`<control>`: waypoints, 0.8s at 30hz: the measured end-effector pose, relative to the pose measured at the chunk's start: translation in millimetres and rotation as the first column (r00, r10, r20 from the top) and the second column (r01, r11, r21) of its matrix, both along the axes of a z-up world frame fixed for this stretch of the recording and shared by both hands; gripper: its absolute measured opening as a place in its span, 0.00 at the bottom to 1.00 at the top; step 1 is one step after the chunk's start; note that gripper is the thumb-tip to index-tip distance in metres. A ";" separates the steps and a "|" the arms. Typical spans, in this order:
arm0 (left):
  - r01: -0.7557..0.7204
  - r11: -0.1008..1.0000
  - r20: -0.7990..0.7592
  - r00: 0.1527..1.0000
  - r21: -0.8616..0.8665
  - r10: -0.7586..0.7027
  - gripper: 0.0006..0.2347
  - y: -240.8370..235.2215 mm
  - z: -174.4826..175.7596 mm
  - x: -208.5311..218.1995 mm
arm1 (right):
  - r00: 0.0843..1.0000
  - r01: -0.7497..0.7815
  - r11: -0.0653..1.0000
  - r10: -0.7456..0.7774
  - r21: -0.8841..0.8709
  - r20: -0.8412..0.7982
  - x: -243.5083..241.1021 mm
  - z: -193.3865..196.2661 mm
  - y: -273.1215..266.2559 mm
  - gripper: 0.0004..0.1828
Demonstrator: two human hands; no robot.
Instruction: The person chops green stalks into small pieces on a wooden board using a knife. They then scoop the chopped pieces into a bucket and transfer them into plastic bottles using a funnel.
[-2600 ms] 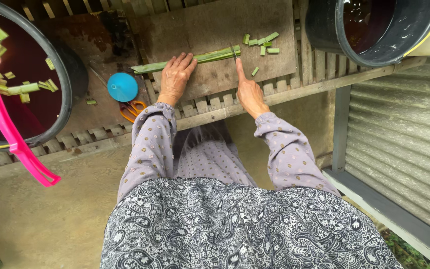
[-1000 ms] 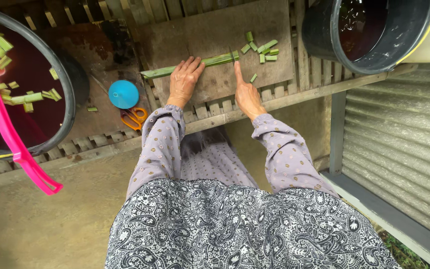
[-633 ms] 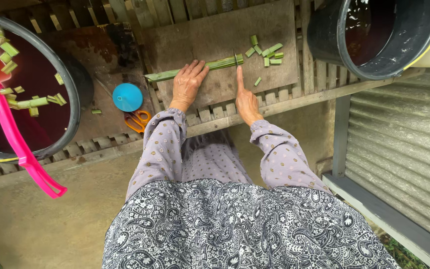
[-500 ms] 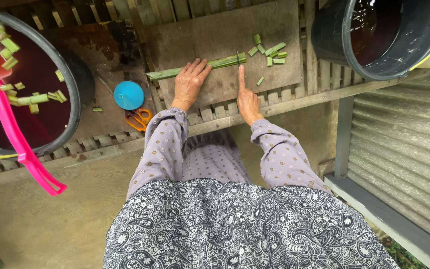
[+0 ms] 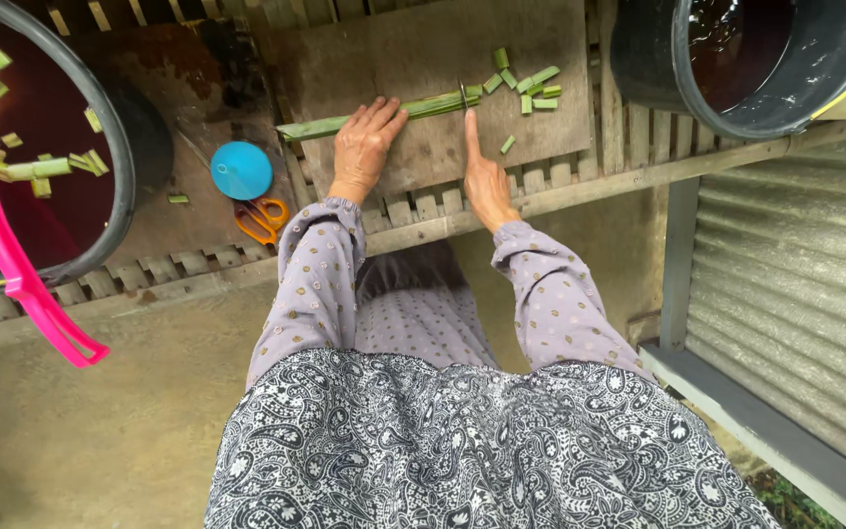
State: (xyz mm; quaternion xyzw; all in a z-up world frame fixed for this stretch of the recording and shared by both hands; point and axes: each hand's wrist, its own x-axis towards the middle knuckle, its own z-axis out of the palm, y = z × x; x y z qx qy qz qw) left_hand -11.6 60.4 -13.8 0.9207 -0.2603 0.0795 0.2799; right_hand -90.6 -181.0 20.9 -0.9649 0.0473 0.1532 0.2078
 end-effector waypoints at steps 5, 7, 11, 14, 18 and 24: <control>0.003 0.999 -0.001 1.000 0.052 -0.003 0.15 -6.4 -6.1 0.3 | 0.992 0.110 0.972 -0.093 0.206 -0.089 -1.6 0.6 -22.0 0.39; -0.005 0.998 -0.012 1.000 0.063 0.005 0.15 -12.3 -7.4 -0.4 | 0.989 0.139 0.961 -0.124 0.239 -0.076 -5.4 -1.3 -23.4 0.39; -0.014 0.998 -0.023 1.000 0.054 0.015 0.15 -18.8 -5.7 -1.6 | 0.997 0.075 0.991 -0.078 0.109 0.018 -10.0 -6.3 -17.1 0.43; -0.024 0.999 0.001 1.000 0.048 0.024 0.15 -17.9 -3.4 4.4 | 0.998 0.052 0.998 -0.052 0.021 0.020 0.0 -10.8 -11.9 0.47; -0.031 0.999 -0.024 0.999 0.012 0.031 0.16 -19.7 -2.0 -0.4 | 0.998 0.063 0.995 -0.061 0.073 -0.030 8.1 -12.6 -17.1 0.46; -0.039 0.999 -0.019 0.999 0.020 0.039 0.15 -18.2 -2.6 -1.5 | 0.998 -0.013 0.998 0.009 -0.068 -0.055 5.8 -8.2 -19.2 0.49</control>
